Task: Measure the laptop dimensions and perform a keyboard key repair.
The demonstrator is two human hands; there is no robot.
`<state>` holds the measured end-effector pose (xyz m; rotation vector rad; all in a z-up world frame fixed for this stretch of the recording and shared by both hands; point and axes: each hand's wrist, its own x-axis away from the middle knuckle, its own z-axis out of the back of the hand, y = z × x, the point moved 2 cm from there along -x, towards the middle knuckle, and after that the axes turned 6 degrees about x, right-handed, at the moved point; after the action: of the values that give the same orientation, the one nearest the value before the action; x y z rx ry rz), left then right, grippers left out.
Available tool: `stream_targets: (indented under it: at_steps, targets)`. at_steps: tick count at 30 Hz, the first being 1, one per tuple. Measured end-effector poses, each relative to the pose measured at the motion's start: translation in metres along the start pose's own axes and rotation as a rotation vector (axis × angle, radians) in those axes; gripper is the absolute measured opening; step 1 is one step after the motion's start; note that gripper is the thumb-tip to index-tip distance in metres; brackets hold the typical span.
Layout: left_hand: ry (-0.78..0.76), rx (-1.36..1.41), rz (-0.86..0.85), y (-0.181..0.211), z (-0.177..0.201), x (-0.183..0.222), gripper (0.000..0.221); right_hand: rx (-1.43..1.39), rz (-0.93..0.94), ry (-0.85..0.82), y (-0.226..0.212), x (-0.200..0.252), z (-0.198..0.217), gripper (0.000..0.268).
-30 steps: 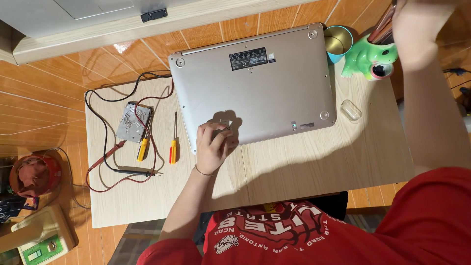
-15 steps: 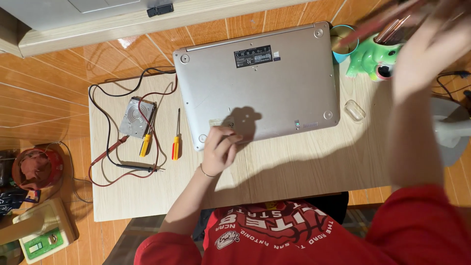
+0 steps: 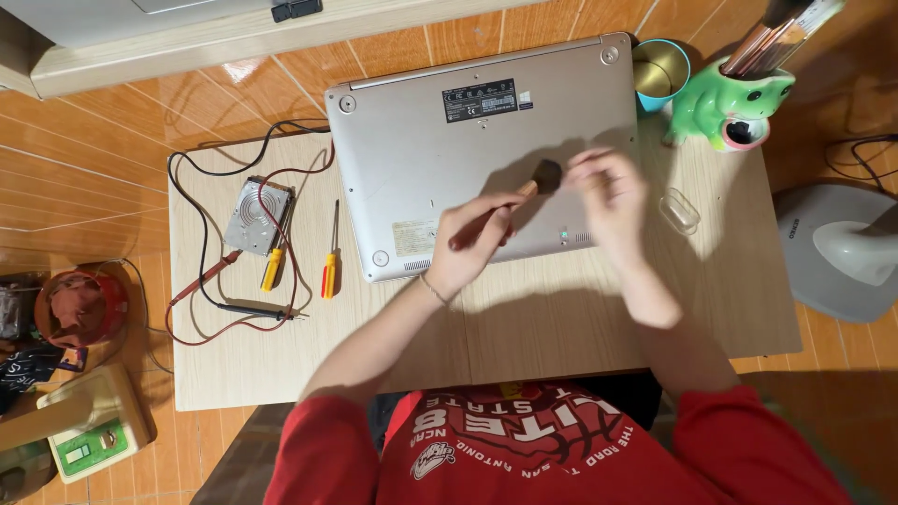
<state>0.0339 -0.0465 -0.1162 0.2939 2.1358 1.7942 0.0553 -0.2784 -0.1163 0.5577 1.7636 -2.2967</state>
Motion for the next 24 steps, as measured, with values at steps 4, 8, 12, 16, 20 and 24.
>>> stream_targets:
  at_steps: [4, 8, 12, 16, 20, 24]
  targets:
    - [-0.294, -0.213, -0.007, 0.003, -0.019, -0.042, 0.026, 0.023, 0.002, 0.247, 0.053, -0.018, 0.063, 0.014]
    - [-0.329, 0.168, 0.055, -0.025, -0.026, -0.130, 0.011, -0.247, -0.304, 0.308, 0.098, -0.019, 0.080, 0.028]
    - [-0.056, -0.227, -0.018, 0.010, -0.036, -0.184, 0.010, -0.270, -0.403, 0.311, 0.111, -0.018, 0.080, 0.045]
    - [-0.433, -0.268, 0.227, 0.007, -0.056, -0.190, 0.010, -0.410, -0.512, 0.287, 0.135, -0.017, 0.084, 0.059]
    - [-0.128, -0.269, -0.174, -0.002, -0.053, -0.211, 0.011, -0.575, -0.665, 0.235, 0.134, -0.017, 0.086, 0.077]
    - [-0.277, -0.255, 0.089, 0.002, -0.062, -0.203, 0.017, -0.627, -0.732, 0.199, 0.141, -0.018, 0.090, 0.084]
